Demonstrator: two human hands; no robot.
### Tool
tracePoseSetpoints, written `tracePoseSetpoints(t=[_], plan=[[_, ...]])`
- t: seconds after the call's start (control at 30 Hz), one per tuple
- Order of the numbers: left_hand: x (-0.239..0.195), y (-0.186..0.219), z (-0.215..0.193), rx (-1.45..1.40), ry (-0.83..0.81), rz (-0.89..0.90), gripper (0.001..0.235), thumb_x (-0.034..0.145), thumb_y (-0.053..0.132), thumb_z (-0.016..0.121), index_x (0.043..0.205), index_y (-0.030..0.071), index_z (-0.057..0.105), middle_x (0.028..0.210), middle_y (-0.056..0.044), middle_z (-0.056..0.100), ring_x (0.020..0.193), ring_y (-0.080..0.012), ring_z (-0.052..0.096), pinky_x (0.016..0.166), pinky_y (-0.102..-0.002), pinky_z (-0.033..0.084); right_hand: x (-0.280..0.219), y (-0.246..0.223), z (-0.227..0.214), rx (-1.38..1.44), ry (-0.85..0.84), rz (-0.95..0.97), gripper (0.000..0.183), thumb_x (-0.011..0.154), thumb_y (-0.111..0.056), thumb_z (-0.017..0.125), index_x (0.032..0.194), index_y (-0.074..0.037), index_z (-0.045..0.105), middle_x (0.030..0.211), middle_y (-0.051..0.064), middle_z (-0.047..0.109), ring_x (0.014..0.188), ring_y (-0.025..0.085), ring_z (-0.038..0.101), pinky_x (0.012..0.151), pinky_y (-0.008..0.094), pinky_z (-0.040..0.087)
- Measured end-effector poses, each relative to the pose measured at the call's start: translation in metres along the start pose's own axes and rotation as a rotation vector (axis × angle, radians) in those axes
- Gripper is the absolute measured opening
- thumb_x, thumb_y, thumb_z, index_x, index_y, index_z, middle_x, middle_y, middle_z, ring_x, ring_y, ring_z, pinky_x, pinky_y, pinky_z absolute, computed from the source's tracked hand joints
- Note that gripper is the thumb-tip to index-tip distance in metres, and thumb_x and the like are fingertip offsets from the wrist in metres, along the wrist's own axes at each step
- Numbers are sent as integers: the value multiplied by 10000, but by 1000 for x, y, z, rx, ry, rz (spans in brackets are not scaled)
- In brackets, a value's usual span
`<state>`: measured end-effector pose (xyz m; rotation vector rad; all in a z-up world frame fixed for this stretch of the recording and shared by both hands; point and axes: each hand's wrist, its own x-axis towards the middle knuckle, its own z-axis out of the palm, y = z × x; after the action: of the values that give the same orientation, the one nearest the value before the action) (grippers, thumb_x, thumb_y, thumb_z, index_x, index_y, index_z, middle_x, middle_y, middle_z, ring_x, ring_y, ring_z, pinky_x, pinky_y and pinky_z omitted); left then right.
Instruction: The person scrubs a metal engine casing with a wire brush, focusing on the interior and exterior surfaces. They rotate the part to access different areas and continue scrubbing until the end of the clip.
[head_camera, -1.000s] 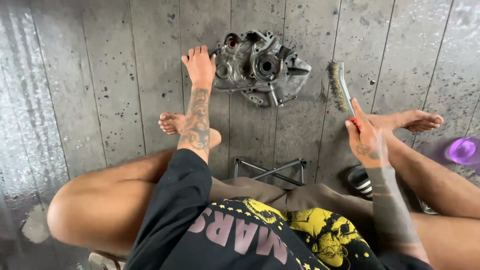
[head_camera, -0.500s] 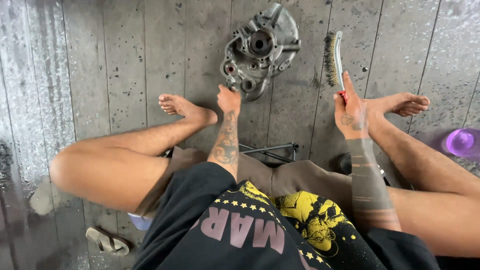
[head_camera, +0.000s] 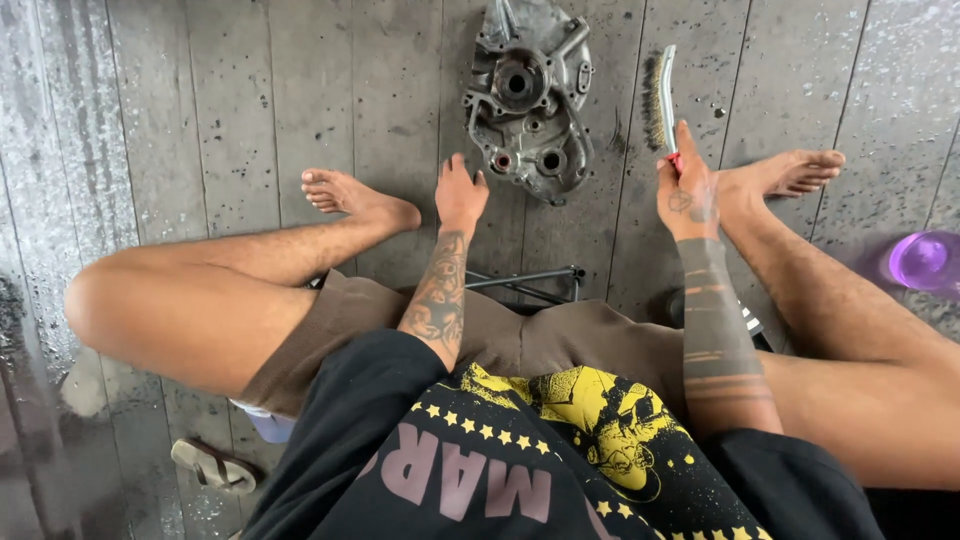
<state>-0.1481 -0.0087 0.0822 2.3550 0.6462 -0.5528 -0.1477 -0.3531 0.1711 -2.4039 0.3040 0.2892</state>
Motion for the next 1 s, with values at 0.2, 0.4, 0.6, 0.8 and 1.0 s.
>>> tracePoseSetpoints(t=[0.2, 0.4, 0.6, 0.8, 1.0], plan=[[-18, 26, 21, 956, 70, 824, 611, 917, 273, 806, 1455, 179, 534, 1422, -126, 446, 1347, -287, 401, 1128, -532, 318, 16, 17, 11, -19, 68, -24, 590, 1085, -156, 633, 1616, -247, 390, 1109, 181, 749, 1066, 410, 692, 953, 556, 543], [54, -17, 46, 915, 317, 1079, 185, 956, 141, 715, 1126, 129, 642, 1154, -100, 563, 1097, -254, 550, 1058, -591, 377, 7, 14, 7, 21, 50, 13, 588, 1089, -156, 615, 1619, -224, 371, 1117, 180, 746, 1084, 412, 686, 973, 559, 529], [58, -13, 35, 1119, 79, 1084, 225, 1070, 214, 587, 1268, 132, 657, 1294, -74, 661, 1237, -223, 610, 1192, -647, 298, 6, 14, -4, 83, 95, 31, 576, 1067, -142, 628, 1597, -231, 419, 1113, 218, 744, 1066, 434, 688, 931, 557, 548], [36, 23, -7, 1112, 180, 1244, 248, 975, 395, 669, 1133, 205, 700, 1032, 32, 653, 988, -187, 631, 1072, -531, 417, 6, 1, -26, 171, 193, -163, 613, 1103, -59, 595, 1655, -125, 337, 765, -19, 491, 710, 141, 464, 740, 313, 470], [2, 75, -71, 670, -140, 1271, 516, 1022, 430, 595, 1270, -17, 670, 1255, -178, 695, 1158, -356, 643, 980, -486, 466, -5, -18, -46, 222, 242, -167, 614, 1097, -54, 612, 1644, -119, 342, 858, 5, 564, 819, 162, 522, 862, 318, 497]])
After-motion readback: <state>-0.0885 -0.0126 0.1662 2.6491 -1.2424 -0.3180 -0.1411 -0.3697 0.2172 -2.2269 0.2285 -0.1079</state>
